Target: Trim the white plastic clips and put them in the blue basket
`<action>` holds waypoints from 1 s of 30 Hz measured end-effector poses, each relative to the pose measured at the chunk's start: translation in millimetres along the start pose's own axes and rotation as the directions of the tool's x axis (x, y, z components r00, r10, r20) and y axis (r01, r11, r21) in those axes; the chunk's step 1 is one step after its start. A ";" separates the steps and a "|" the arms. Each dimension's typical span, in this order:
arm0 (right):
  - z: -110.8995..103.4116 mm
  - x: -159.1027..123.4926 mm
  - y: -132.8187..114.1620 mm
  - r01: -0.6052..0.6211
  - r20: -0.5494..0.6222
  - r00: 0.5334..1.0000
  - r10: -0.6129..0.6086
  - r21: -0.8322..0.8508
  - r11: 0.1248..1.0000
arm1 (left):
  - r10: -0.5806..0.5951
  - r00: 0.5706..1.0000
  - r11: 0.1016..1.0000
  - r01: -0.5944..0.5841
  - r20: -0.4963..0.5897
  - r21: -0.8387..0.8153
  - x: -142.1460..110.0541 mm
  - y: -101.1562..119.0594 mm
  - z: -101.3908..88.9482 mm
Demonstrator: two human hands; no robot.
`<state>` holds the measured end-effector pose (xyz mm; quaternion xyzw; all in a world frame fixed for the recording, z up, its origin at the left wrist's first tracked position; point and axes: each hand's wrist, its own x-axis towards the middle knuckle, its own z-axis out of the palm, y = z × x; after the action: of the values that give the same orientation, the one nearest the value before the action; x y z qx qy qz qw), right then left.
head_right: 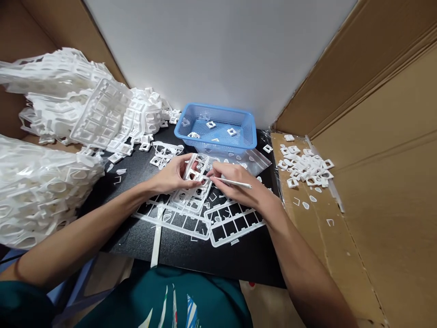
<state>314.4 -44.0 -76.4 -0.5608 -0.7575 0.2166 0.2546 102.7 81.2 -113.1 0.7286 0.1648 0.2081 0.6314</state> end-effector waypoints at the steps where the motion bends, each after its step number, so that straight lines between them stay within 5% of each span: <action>1: 1.2 0.3 0.3 0.011 -0.004 1.000 -0.011 -0.001 1.000 | -0.004 1.000 1.000 0.004 0.001 0.000 -0.2 0.5 -0.2; 9: 8.6 1.4 9.2 -0.011 -0.023 1.000 0.011 -0.014 1.000 | -0.004 0.999 1.000 0.004 0.040 -0.002 -3.9 6.8 4.4; 15: 11.6 3.9 16.1 -0.062 -0.072 0.995 0.066 0.057 0.996 | -0.081 0.981 0.991 0.098 0.179 -0.087 -5.9 12.2 -0.2; 20: 9.7 3.6 18.7 -0.109 -0.047 0.992 0.116 0.123 0.986 | -0.136 0.979 0.990 0.140 0.155 -0.019 -6.6 12.0 -2.5; 26: 11.0 3.7 16.8 -0.085 -0.057 0.994 0.090 0.088 0.992 | -0.139 0.954 0.943 0.209 0.264 -0.261 -6.2 15.0 -6.6; 30: 9.5 3.1 17.4 -0.111 -0.070 0.990 0.122 0.140 0.984 | -0.104 0.925 0.937 0.215 0.366 -0.276 -8.6 14.7 -13.3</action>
<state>320.6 -36.6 -94.0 -0.5937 -0.6963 0.2598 0.3085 88.2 86.0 -97.8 0.6290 0.0760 0.0475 0.7722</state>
